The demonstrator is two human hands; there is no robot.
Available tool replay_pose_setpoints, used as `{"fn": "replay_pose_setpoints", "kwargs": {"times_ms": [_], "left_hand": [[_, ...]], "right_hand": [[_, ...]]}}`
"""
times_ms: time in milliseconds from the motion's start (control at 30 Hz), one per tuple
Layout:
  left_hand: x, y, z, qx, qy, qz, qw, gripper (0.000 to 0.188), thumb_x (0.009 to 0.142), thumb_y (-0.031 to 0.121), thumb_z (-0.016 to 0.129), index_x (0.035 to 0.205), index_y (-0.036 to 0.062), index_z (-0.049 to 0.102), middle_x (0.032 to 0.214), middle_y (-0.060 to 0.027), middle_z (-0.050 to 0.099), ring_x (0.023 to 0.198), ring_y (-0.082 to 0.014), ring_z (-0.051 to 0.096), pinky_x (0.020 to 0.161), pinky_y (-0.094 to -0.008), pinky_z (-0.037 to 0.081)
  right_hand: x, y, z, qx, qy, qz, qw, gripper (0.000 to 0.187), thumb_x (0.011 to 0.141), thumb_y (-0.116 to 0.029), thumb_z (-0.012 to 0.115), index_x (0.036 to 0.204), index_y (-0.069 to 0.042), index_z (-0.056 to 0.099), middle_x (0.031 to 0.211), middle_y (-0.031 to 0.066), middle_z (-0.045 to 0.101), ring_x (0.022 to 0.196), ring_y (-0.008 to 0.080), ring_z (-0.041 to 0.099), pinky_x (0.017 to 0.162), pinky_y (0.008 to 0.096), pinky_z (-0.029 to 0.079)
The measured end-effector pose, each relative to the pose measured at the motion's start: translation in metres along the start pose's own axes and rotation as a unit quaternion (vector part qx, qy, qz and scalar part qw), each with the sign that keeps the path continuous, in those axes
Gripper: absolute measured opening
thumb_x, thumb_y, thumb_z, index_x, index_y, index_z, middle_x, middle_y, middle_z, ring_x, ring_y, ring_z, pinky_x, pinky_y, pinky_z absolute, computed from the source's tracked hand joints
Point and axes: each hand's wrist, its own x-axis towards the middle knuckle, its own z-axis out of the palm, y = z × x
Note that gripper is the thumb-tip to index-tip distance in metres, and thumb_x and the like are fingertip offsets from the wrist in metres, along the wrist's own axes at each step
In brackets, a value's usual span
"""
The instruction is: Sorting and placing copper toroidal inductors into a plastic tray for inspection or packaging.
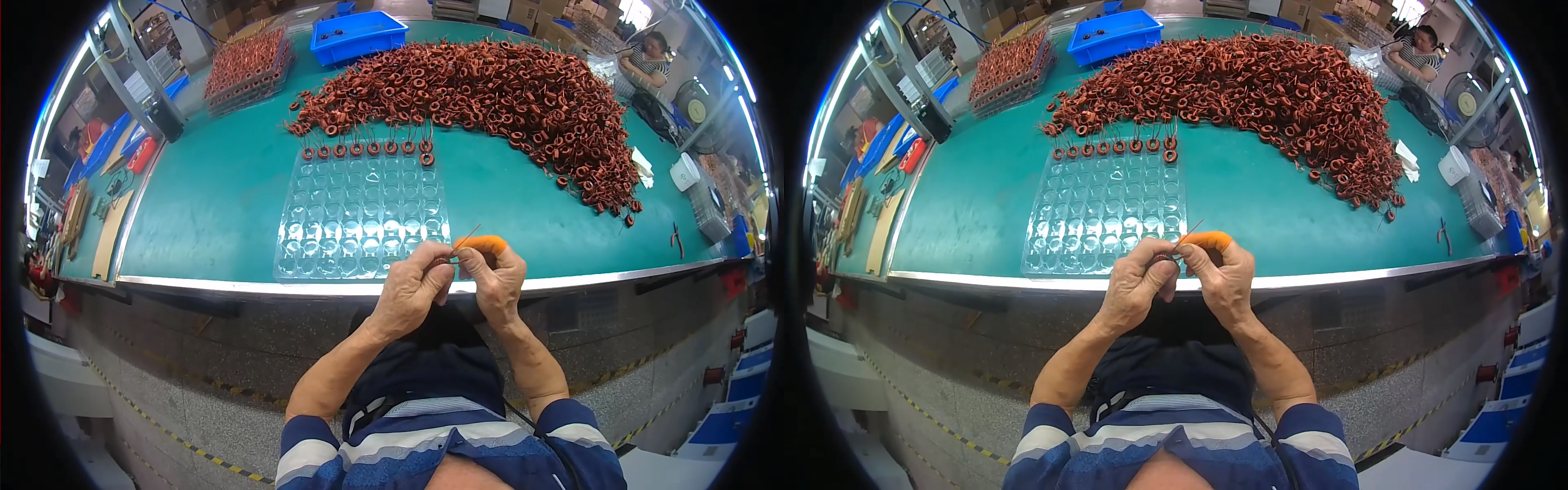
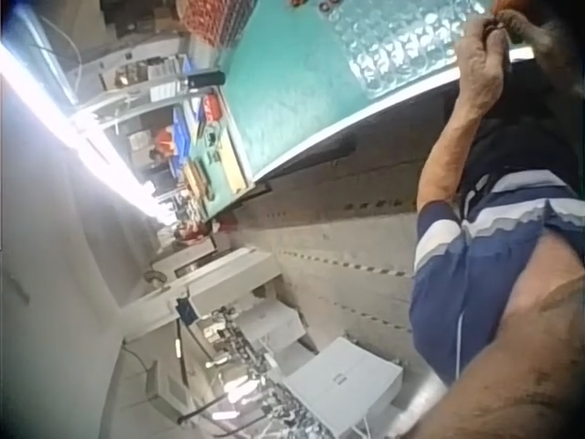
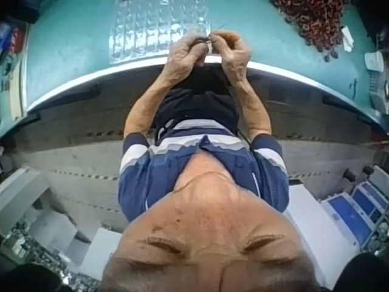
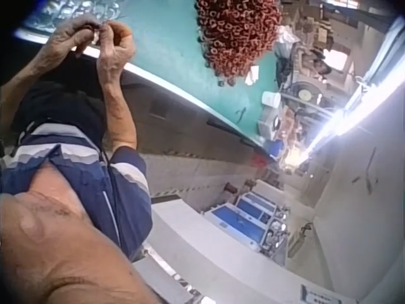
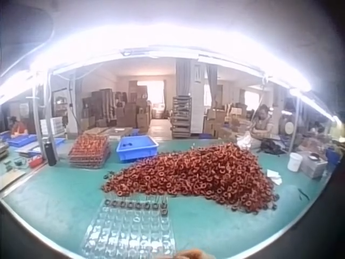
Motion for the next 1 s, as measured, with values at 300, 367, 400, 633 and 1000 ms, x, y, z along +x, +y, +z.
{"fn": "replay_pose_setpoints", "kwargs": {"times_ms": [300, 367, 400, 633, 1000], "left_hand": [[-0.006, -0.005, -0.002, 0.003, 0.005, -0.04, 0.999, 0.016, 0.097, 0.012, 0.053, 0.107, 0.0003, 0.056, 0.065, -0.0014, 0.053, 0.055, -0.0081, 0.049, 0.051, -0.0235, 0.041], [-0.006, -0.008, -0.001, 0.075, 0.022, -0.02, 0.997, 0.016, 0.096, 0.011, 0.052, 0.106, -0.0001, 0.057, 0.063, -0.0016, 0.053, 0.054, -0.0082, 0.05, 0.05, -0.0239, 0.04], [-0.006, -0.009, 0.0, 0.075, 0.022, -0.021, 0.997, 0.016, 0.096, 0.011, 0.052, 0.106, -0.0001, 0.057, 0.063, -0.0016, 0.053, 0.054, -0.0082, 0.05, 0.05, -0.0239, 0.04], [-0.004, -0.01, 0.002, 0.057, 0.047, -0.039, 0.997, 0.016, 0.097, 0.012, 0.05, 0.104, -0.0012, 0.057, 0.062, -0.0027, 0.055, 0.055, -0.009, 0.053, 0.051, -0.0244, 0.044], [0.005, -0.009, -0.003, 0.286, 0.042, 0.099, 0.952, 0.018, 0.09, 0.008, 0.057, 0.107, 0.0014, 0.054, 0.08, -0.0181, 0.064, 0.072, -0.0385, 0.063, 0.062, -0.0417, 0.05]], "right_hand": [[-0.005, 0.013, 0.001, 0.134, -0.002, 0.088, 0.987, 0.021, 0.091, -0.018, 0.067, 0.102, -0.001, 0.066, 0.074, 0.0004, 0.061, 0.061, 0.0056, 0.053, 0.056, 0.019, 0.044], [-0.005, 0.017, -0.002, 0.104, 0.008, 0.097, 0.99, 0.02, 0.092, -0.02, 0.066, 0.099, -0.001, 0.066, 0.072, 0.0005, 0.061, 0.061, 0.0056, 0.054, 0.055, 0.0183, 0.043], [-0.006, 0.015, -0.002, 0.104, 0.008, 0.098, 0.99, 0.02, 0.092, -0.02, 0.066, 0.099, -0.001, 0.066, 0.072, 0.0005, 0.061, 0.061, 0.0056, 0.054, 0.055, 0.0183, 0.043], [-0.005, 0.016, 0.002, 0.04, 0.028, 0.065, 0.997, 0.021, 0.093, -0.019, 0.064, 0.1, 0.001, 0.065, 0.074, 0.0016, 0.061, 0.063, 0.0062, 0.055, 0.057, 0.0189, 0.045], [-0.008, 0.015, -0.006, 0.059, -0.045, 0.136, 0.988, 0.027, 0.091, -0.027, 0.066, 0.093, 0.0, 0.065, 0.067, 0.0011, 0.06, 0.053, 0.0054, 0.053, 0.048, 0.0186, 0.042]]}}
